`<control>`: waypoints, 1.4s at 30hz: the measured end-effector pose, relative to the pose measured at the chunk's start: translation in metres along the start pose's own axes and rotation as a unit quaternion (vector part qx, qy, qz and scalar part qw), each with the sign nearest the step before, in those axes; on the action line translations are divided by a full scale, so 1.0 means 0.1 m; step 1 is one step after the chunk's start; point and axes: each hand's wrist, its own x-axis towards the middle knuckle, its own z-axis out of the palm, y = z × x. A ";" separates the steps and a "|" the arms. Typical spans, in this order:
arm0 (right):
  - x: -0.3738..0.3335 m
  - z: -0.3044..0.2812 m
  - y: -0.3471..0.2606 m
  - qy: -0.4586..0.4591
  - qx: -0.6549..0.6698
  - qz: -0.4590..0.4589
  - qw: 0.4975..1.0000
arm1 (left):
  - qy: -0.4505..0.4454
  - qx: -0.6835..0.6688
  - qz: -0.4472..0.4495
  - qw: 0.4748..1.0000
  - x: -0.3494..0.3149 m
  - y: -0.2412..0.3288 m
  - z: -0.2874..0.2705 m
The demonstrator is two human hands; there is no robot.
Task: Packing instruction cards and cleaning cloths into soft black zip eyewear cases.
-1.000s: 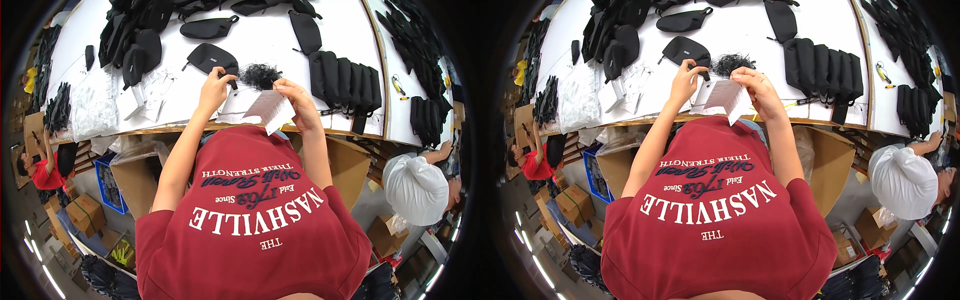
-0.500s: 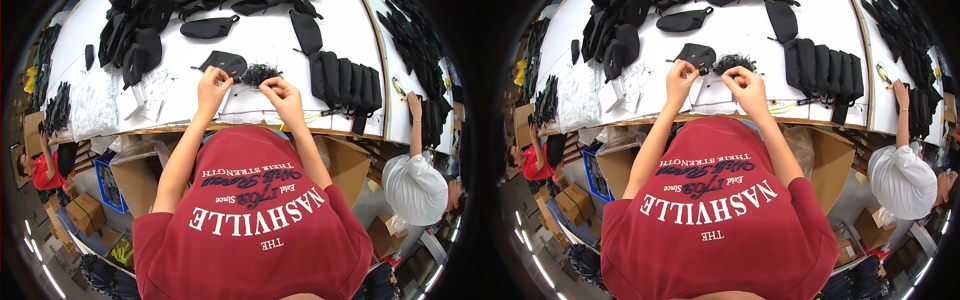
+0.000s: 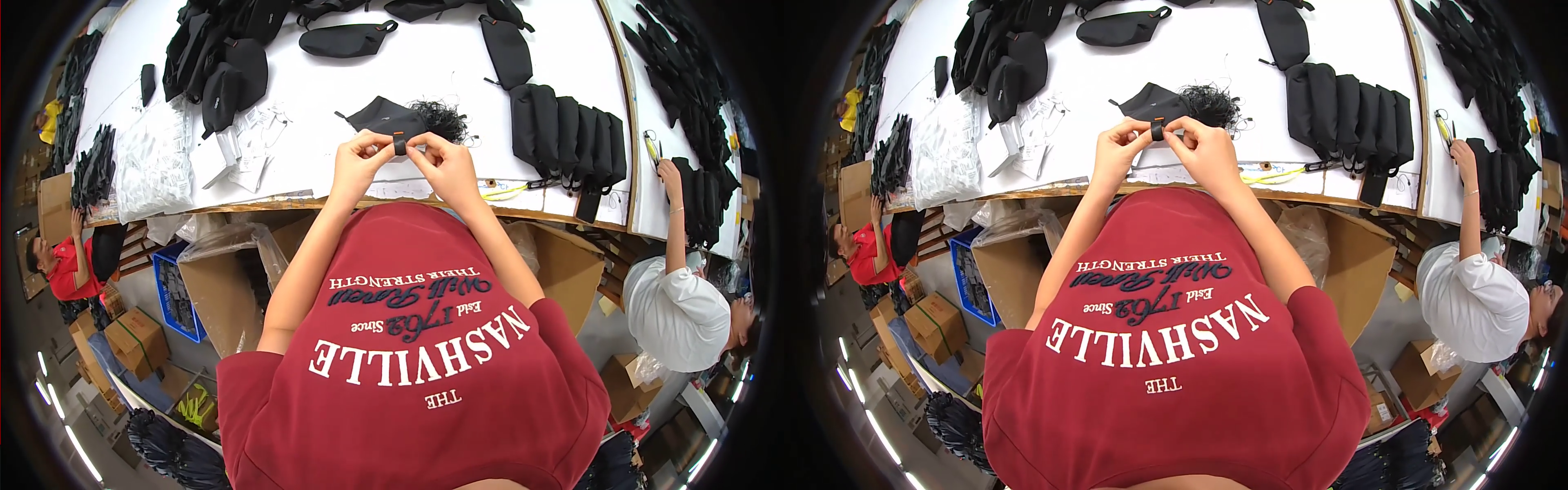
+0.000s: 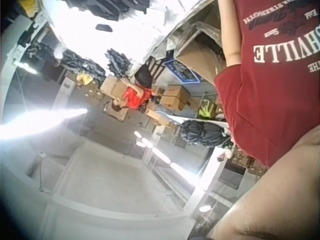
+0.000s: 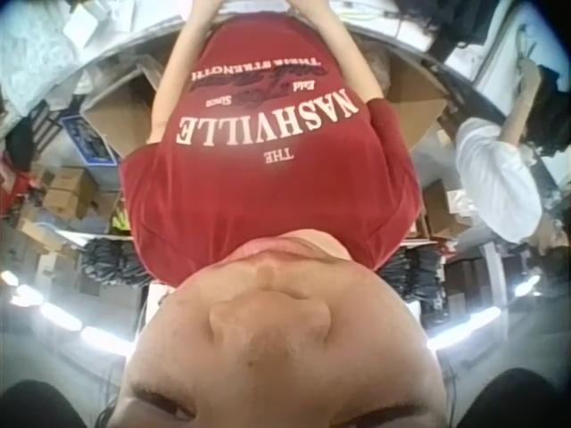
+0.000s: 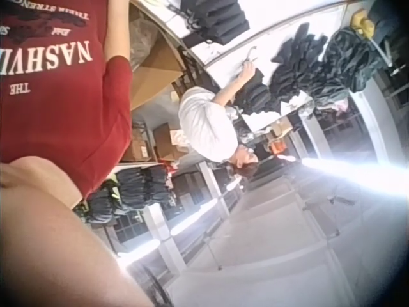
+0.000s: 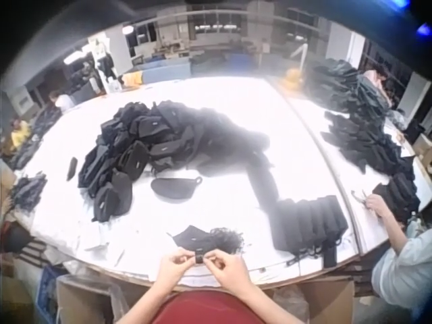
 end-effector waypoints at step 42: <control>-0.18 -0.29 -0.56 -0.006 0.349 -0.064 0.935 | -0.072 0.045 0.141 0.986 -0.30 0.96 0.09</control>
